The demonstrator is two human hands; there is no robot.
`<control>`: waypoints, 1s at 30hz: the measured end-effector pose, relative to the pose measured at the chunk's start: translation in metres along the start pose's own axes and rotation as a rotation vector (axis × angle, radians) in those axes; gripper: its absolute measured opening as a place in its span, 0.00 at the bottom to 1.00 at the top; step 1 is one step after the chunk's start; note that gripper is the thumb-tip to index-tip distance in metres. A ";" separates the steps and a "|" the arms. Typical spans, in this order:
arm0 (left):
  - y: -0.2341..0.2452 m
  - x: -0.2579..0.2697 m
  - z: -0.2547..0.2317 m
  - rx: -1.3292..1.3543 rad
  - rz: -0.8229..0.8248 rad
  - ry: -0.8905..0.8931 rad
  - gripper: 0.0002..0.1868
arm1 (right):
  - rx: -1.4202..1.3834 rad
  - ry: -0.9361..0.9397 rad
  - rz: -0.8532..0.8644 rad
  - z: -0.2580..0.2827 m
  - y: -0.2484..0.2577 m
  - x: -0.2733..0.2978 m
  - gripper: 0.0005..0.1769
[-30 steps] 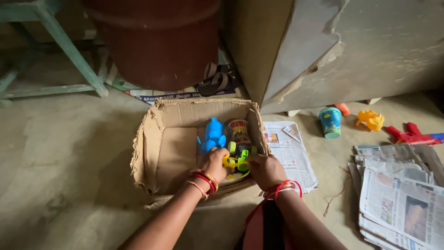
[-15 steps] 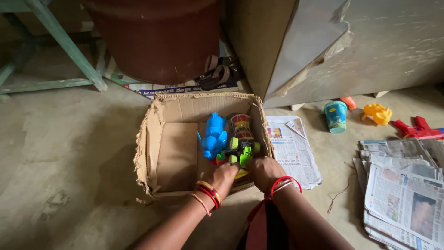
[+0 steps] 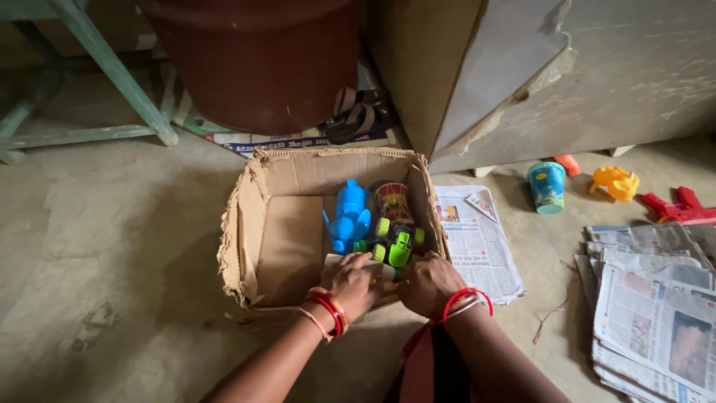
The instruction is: The person sorts items on the floor, separating newspapers and plastic toys. They place newspapers into a cardboard box and move plastic toys into a basket.
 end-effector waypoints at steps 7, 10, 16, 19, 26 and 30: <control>-0.025 -0.003 0.017 0.327 0.264 0.285 0.24 | 0.060 0.077 -0.010 0.006 0.002 0.000 0.18; -0.020 -0.005 0.030 0.498 -0.009 0.200 0.33 | 0.066 0.075 -0.040 0.002 -0.005 -0.009 0.10; -0.030 0.007 0.059 0.596 0.539 0.667 0.40 | -0.121 -0.172 -0.002 -0.017 -0.010 -0.014 0.08; -0.036 -0.019 0.045 0.490 0.160 0.417 0.42 | -0.109 -0.107 -0.073 -0.011 -0.005 -0.013 0.14; -0.072 -0.009 0.062 0.437 0.434 0.667 0.43 | -0.077 -0.093 -0.127 -0.009 0.002 -0.008 0.11; -0.063 -0.010 0.051 0.538 0.212 0.605 0.33 | -0.122 -0.009 -0.207 -0.008 0.005 -0.006 0.11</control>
Point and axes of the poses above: each hand's wrist, its own x-axis away from the middle knuckle, its own y-axis out of the back of the hand, z = x × y, the point moved 6 cm from there along -x, towards the middle knuckle
